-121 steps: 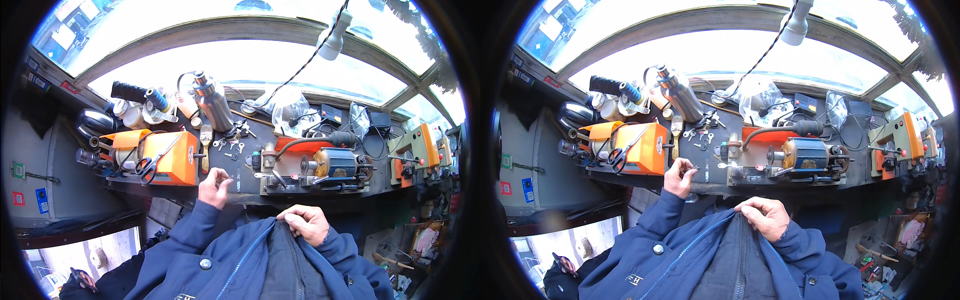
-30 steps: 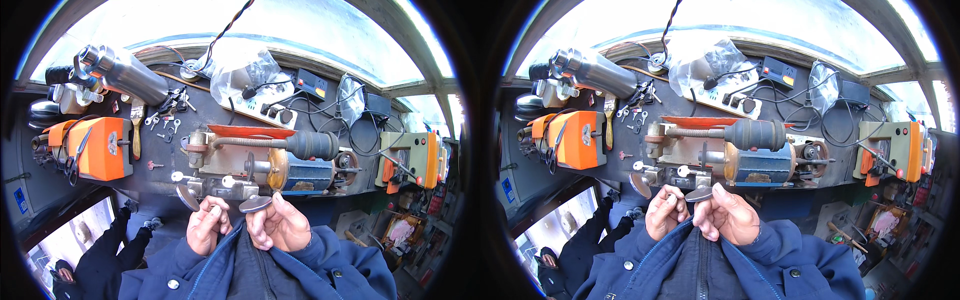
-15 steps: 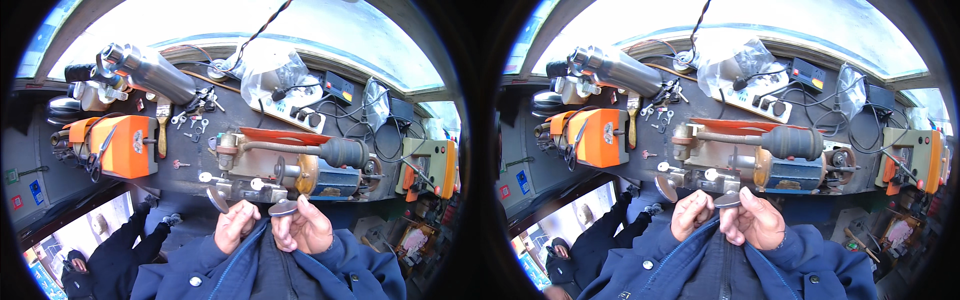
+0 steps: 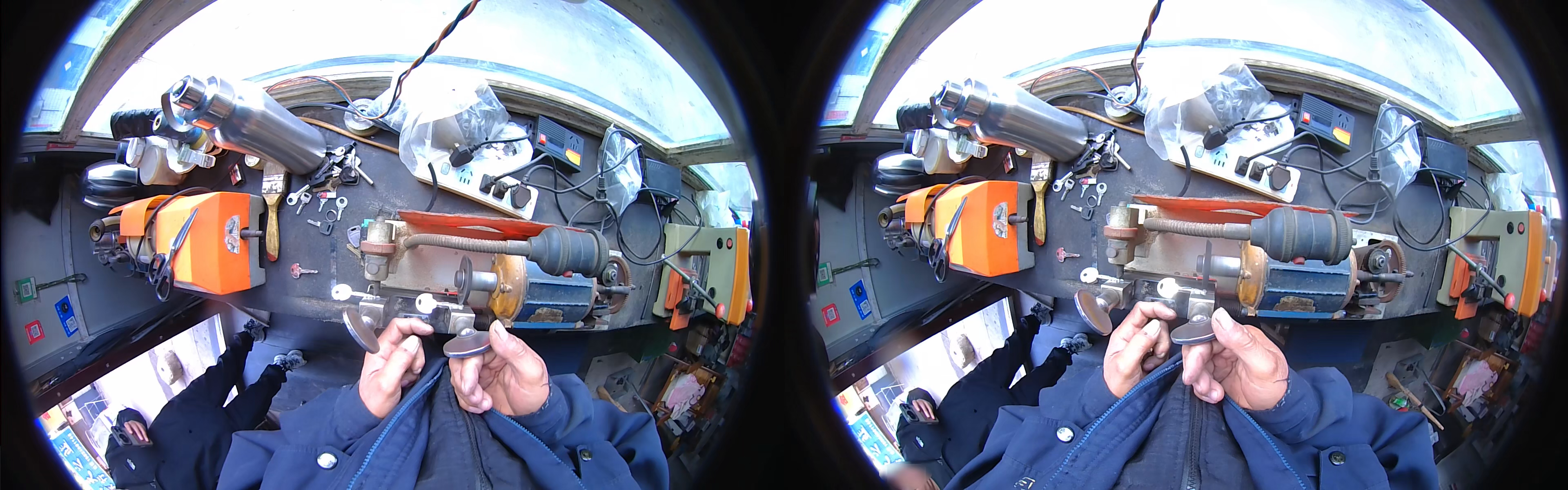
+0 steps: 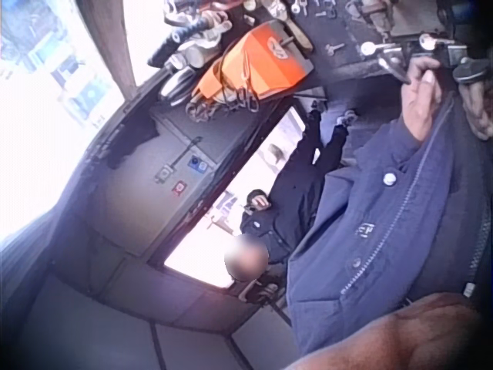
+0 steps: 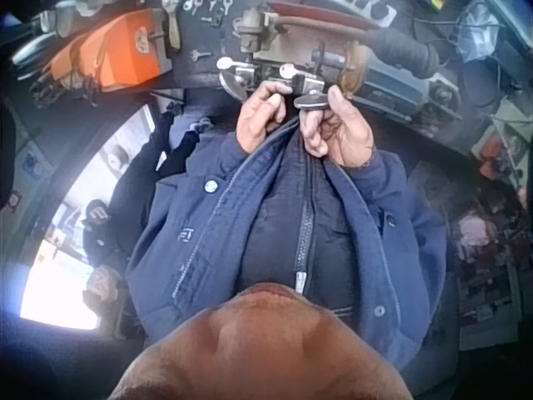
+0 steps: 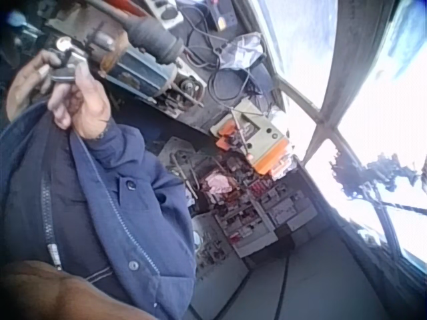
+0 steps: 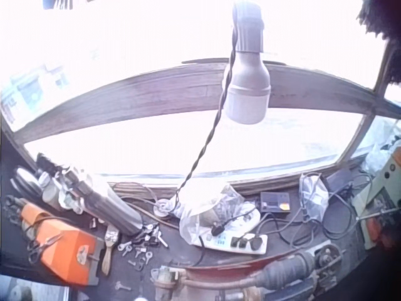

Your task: The person secures a key in a key-cutting machine, grinds its profile against a rotating wheel, and repeatedly checks the cut by comparing it to the original key. After finishing, the person hands the duplicated key to a customer.

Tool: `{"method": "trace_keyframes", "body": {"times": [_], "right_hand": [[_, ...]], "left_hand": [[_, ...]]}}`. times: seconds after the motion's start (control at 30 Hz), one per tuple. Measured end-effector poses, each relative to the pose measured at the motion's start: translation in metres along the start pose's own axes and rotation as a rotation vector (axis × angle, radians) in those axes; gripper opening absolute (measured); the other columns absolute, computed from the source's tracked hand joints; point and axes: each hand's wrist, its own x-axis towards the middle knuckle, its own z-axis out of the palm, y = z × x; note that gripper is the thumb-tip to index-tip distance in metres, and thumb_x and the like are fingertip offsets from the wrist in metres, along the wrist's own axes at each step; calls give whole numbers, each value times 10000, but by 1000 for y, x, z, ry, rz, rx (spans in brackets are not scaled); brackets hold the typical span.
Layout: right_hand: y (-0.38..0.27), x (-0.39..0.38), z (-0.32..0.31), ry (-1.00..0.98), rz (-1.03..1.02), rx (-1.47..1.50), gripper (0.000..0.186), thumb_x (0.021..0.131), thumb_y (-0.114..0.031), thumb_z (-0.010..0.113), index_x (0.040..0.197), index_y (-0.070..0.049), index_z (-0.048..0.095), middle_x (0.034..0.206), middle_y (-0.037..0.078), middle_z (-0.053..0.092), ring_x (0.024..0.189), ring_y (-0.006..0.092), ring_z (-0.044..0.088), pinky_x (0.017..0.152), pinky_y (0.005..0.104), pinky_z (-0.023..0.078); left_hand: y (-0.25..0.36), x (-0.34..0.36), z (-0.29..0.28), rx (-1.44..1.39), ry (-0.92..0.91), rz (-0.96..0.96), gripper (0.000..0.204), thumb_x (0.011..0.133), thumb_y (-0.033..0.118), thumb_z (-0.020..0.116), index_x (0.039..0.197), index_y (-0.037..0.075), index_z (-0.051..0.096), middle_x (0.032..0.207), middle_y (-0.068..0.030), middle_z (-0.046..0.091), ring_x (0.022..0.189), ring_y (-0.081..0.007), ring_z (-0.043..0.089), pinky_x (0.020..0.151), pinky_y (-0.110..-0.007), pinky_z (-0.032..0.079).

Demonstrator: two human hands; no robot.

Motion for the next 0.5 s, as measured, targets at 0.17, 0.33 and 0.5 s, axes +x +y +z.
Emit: {"method": "trace_keyframes", "body": {"times": [0.17,0.33,0.5], "right_hand": [[-1,0,0,-3,-10,-5,714,1091,-493,337,864,97,668,737,128,608,565,145,532,556,257,469],[-2,1,3,34,23,-4,705,1086,-499,350,854,87,665,731,124,608,556,146,521,552,267,457],[-4,1,6,63,51,0,710,1079,-520,357,849,74,672,713,119,619,549,141,520,550,262,454]], "left_hand": [[-1,1,1,17,-14,21,323,1033,212,512,1300,31,498,686,2,463,533,-31,301,522,-185,250],[0,1,1,19,-22,25,443,1024,253,552,1387,26,438,683,-1,469,527,-27,297,517,-180,244],[1,3,3,-6,-24,37,507,1012,220,568,1449,29,393,672,27,460,536,-21,322,505,-176,247]]}}
